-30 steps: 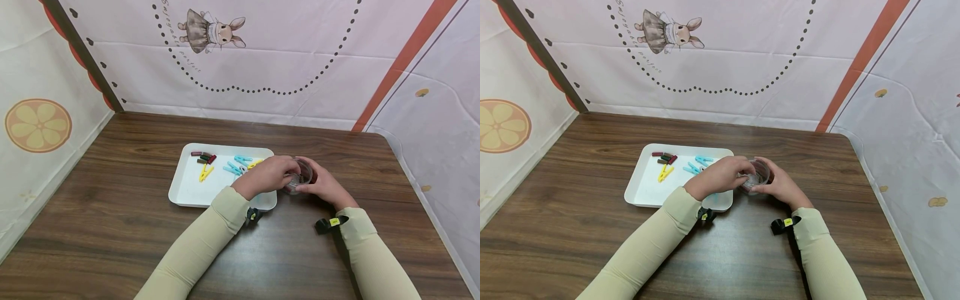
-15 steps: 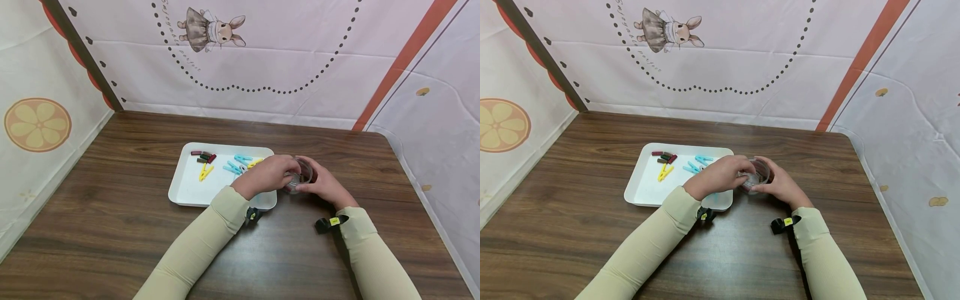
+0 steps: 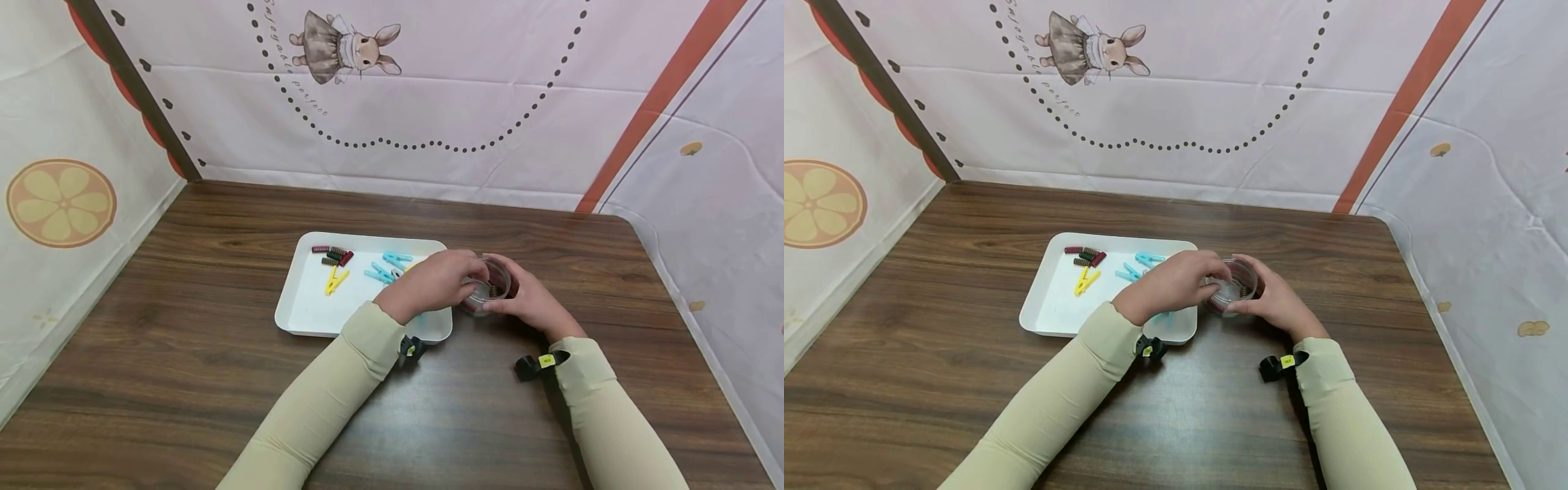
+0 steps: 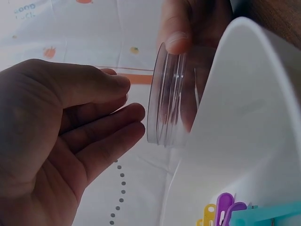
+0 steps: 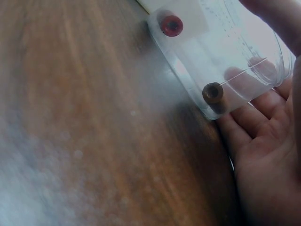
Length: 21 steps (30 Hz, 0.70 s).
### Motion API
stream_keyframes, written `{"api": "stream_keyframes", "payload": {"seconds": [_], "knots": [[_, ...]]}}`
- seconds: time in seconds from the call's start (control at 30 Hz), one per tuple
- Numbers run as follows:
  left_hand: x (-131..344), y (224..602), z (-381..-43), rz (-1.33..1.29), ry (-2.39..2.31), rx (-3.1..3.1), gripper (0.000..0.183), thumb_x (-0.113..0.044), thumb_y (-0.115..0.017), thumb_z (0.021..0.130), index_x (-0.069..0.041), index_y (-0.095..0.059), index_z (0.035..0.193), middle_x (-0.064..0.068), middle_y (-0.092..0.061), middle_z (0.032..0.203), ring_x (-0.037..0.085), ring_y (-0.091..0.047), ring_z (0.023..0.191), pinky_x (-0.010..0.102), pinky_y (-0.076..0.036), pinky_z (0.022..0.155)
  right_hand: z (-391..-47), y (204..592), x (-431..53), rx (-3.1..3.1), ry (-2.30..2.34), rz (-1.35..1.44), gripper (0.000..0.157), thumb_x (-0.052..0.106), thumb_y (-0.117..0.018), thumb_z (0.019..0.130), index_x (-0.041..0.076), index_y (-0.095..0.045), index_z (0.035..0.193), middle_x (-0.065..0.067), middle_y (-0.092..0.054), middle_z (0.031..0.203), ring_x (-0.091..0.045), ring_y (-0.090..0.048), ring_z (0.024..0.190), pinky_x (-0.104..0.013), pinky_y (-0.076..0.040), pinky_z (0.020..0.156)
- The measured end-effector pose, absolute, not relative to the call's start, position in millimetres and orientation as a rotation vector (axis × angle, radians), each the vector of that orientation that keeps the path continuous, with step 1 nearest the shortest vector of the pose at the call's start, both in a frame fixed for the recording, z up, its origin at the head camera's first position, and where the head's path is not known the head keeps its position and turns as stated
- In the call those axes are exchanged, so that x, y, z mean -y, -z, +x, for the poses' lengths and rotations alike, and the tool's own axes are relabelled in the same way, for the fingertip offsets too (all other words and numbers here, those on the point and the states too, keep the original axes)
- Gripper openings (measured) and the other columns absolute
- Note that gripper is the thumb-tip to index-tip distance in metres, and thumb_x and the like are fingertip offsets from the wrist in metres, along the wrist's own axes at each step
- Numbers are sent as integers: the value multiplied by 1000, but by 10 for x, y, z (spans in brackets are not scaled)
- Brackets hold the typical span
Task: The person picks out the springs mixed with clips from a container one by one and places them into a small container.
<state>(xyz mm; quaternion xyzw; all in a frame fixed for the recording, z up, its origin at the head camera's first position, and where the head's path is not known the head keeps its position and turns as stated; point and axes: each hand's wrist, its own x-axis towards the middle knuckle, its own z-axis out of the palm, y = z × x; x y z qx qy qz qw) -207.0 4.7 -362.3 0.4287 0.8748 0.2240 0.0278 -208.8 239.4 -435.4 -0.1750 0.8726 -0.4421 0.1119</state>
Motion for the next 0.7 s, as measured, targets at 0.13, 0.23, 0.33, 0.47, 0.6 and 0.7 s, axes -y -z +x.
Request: {"api": "stream_keyframes", "payload": {"seconds": [0.13, 0.23, 0.33, 0.47, 0.6, 0.7], "knots": [[-38, 3610, -2073, 1312, -691, -2703, 22, -12, -57, 95, -12, -70, 113, -1, -64, 108, 13, -62, 97, 23, -49, 84, -2092, 4361, -2397, -2561, 1302, -516, 85, 30, -79, 81, 28, -29, 151, -6, -49, 143, -23, -50, 123, -19, -43, 93], [-29, 3599, -2068, 1300, -706, -2700, 22, -11, -58, 95, -12, -69, 113, -1, -64, 108, 13, -61, 95, 24, -49, 83, -2095, 4365, -2397, -2563, 1303, -514, 85, 30, -79, 81, 29, -30, 151, -6, -49, 142, -23, -50, 123, -20, -43, 93], [-21, 3588, -2060, 1289, -716, -2697, 22, -11, -59, 94, -11, -69, 113, 0, -64, 108, 12, -61, 94, 24, -49, 84, -2095, 4364, -2396, -2563, 1301, -500, 86, 31, -79, 80, 31, -30, 150, -5, -49, 142, -21, -50, 122, -19, -43, 92], [-12, 3578, -2057, 1280, -697, -2700, 22, -12, -59, 94, -12, -68, 114, 1, -64, 109, 12, -60, 94, 23, -49, 83, -2090, 4358, -2393, -2560, 1298, -491, 87, 32, -80, 79, 32, -30, 150, -3, -48, 143, -21, -49, 124, -19, -42, 94], [9, 3565, -2062, 1272, -692, -2699, 23, -13, -59, 94, -13, -68, 115, 2, -64, 110, 12, -60, 92, 23, -49, 81, -2092, 4363, -2389, -2559, 1300, -499, 87, 31, -80, 80, 30, -30, 150, -4, -47, 144, -22, -49, 125, -23, -42, 96], [29, 3555, -2064, 1259, -701, -2695, 23, -12, -58, 94, -14, -68, 115, 1, -65, 111, 11, -60, 93, 24, -49, 82, -2095, 4365, -2390, -2560, 1304, -509, 86, 29, -79, 80, 28, -30, 150, -6, -47, 144, -23, -48, 126, -26, -42, 98]]}}
